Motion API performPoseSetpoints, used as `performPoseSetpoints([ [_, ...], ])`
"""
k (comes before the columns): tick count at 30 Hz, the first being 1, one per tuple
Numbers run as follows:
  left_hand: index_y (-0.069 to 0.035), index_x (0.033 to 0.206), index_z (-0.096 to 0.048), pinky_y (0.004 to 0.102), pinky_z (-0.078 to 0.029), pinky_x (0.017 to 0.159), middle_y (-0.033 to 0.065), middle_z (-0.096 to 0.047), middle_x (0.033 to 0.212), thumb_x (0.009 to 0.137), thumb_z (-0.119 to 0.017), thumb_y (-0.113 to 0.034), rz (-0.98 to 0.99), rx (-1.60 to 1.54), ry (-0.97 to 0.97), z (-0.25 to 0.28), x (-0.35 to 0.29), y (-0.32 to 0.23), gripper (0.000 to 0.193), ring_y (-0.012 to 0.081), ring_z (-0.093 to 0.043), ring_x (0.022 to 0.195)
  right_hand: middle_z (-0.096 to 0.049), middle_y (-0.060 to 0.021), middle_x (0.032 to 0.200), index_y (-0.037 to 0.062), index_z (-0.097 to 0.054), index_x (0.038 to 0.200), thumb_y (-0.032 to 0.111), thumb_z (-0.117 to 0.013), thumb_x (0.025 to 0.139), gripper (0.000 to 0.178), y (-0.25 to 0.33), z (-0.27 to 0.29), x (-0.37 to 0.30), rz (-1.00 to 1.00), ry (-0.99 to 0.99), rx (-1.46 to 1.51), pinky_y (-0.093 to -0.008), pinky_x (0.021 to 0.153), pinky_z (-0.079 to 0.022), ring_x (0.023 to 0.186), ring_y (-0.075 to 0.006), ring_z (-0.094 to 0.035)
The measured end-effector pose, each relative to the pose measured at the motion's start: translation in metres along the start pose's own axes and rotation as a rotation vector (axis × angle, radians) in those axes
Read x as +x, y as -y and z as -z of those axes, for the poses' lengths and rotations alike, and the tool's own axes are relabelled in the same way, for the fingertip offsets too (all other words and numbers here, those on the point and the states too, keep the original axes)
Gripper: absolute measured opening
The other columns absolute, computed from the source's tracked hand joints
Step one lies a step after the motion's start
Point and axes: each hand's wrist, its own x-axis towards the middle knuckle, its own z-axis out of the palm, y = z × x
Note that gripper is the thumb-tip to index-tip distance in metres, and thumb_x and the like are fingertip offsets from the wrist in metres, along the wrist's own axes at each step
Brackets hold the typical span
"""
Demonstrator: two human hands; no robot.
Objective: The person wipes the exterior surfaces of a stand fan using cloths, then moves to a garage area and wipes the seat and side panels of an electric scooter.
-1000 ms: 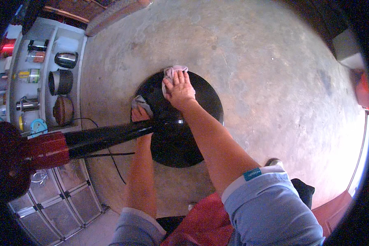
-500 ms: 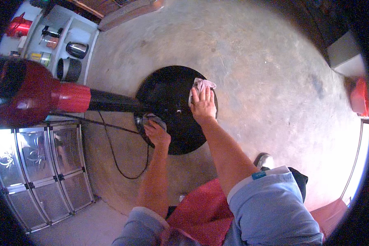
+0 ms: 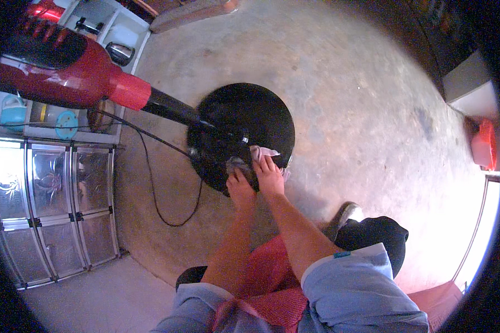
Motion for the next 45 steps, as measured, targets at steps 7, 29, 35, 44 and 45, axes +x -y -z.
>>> performPoseSetpoints([
  [7, 0.002, 0.103, -0.059, 0.0413, -0.048, 0.079, 0.0160, -0.061, 0.100, 0.070, -0.055, -0.004, 0.484, -1.276, 0.141, 0.012, 0.051, 0.025, 0.034, 0.0336, -0.058, 0.093, -0.065, -0.0134, 0.097, 0.0083, -0.063, 0.108, 0.006, -0.042, 0.085, 0.031, 0.017, 0.016, 0.069, -0.517, 0.179, 1.338, -0.0393, 0.080, -0.051, 0.087, -0.0261, -0.062],
  [29, 0.001, 0.117, -0.051, 0.0361, -0.040, 0.094, 0.0171, -0.059, 0.114, 0.084, -0.051, -0.003, 0.067, -1.139, -0.390, 0.213, 0.106, -0.035, 0.033, 0.0239, -0.056, 0.108, -0.041, -0.0146, 0.138, 0.0078, -0.029, 0.142, -0.009, -0.048, 0.083, 0.065, 0.134, 0.182, 0.111, 0.250, -0.304, 1.174, -0.0286, 0.104, -0.031, 0.127, -0.0203, -0.039],
  [35, 0.002, 0.116, -0.049, 0.0357, -0.045, 0.086, 0.0149, -0.061, 0.107, 0.088, -0.051, -0.004, -0.081, -1.098, -0.634, 0.243, 0.111, -0.046, 0.030, 0.0250, -0.060, 0.098, -0.050, -0.0082, 0.128, 0.0055, -0.035, 0.139, -0.004, -0.057, 0.084, 0.060, 0.149, 0.212, 0.129, 0.417, -0.378, 1.271, -0.0278, 0.098, -0.038, 0.116, -0.0150, -0.047],
  [44, 0.001, 0.120, -0.050, 0.0328, -0.043, 0.092, 0.0113, -0.056, 0.118, 0.089, -0.053, -0.001, 0.141, -1.291, -0.306, 0.220, 0.111, -0.041, 0.032, 0.0191, -0.054, 0.106, -0.053, -0.0239, 0.119, -0.0006, -0.044, 0.128, 0.012, -0.066, 0.072, 0.061, 0.145, 0.193, 0.132, 0.252, -0.486, 1.032, -0.0389, 0.096, -0.041, 0.112, -0.0388, -0.050],
  [45, 0.002, 0.120, -0.050, 0.0329, -0.043, 0.092, 0.0113, -0.056, 0.118, 0.089, -0.053, -0.001, 0.084, -1.316, -0.363, 0.230, 0.108, -0.045, 0.032, 0.0191, -0.054, 0.106, -0.052, -0.0251, 0.119, -0.0015, -0.043, 0.128, 0.013, -0.066, 0.070, 0.064, 0.149, 0.200, 0.133, 0.296, -0.501, 0.988, -0.0405, 0.097, -0.040, 0.113, -0.0406, -0.048],
])
